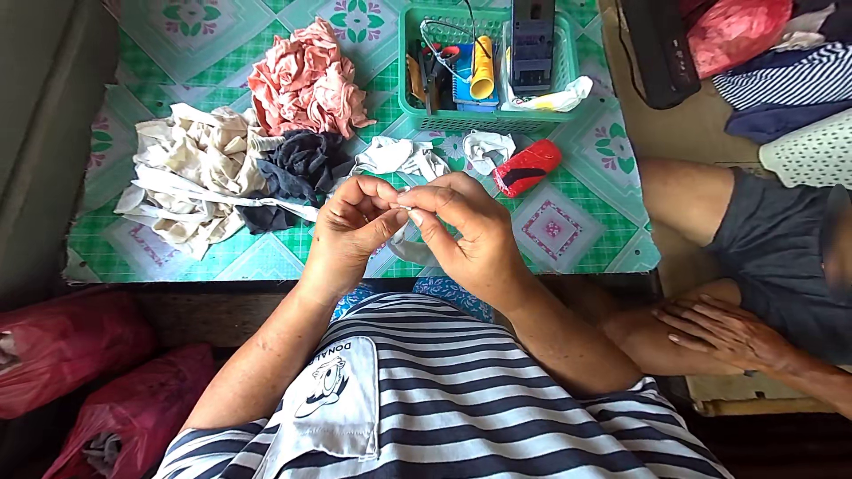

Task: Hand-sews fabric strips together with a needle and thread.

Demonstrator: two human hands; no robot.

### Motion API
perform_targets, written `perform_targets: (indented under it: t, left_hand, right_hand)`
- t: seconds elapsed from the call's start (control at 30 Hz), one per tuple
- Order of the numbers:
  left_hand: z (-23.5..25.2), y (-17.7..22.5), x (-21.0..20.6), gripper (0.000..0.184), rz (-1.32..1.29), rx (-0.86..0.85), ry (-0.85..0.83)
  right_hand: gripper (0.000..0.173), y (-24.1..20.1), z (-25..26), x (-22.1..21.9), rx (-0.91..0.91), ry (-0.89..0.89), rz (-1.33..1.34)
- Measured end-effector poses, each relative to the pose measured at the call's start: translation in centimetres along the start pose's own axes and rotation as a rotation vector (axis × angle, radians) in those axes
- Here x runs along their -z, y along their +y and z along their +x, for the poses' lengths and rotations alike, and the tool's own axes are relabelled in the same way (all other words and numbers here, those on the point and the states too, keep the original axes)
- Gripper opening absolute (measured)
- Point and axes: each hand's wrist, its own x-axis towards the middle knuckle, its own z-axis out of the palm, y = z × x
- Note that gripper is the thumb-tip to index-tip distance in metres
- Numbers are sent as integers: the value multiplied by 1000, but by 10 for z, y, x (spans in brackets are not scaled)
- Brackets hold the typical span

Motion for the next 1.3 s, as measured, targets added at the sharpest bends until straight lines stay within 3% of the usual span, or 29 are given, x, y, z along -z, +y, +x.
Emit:
perform_targets:
  t: [0.1, 0.37, 0.53, 0.63, 0.87, 1.1, 1.2, 1.3]
  left_hand:
    - [-1, -1, 1, 23, -7, 13, 5]
    - [3, -2, 6, 16, -266, 143, -18]
    - [3, -2, 0, 18, -154, 91, -7]
    - [1, -2, -1, 21, -82, 58, -8]
    - [1, -5, 16, 13, -258, 167, 113]
    - [3, -5, 36, 22, -351, 197, 235]
    - [3, -6, 31, 19, -368, 192, 192]
    - [2, -3, 24, 17, -380, 193, 93]
  right_hand:
    - [16, 2, 0, -4, 38, -3, -46]
    - [10, 6, 4, 5, 94, 6, 285]
    - [18, 9, 7, 4, 95, 0, -20]
    - [11, 9, 7, -3, 173, 0, -99]
    - [10, 4, 4, 25, 139, -29, 332]
    - [16, 24, -16, 74, 37, 185, -14]
    - [15, 31, -20, 80, 3, 263, -56]
    - [19, 32, -15, 80, -45, 204, -76]
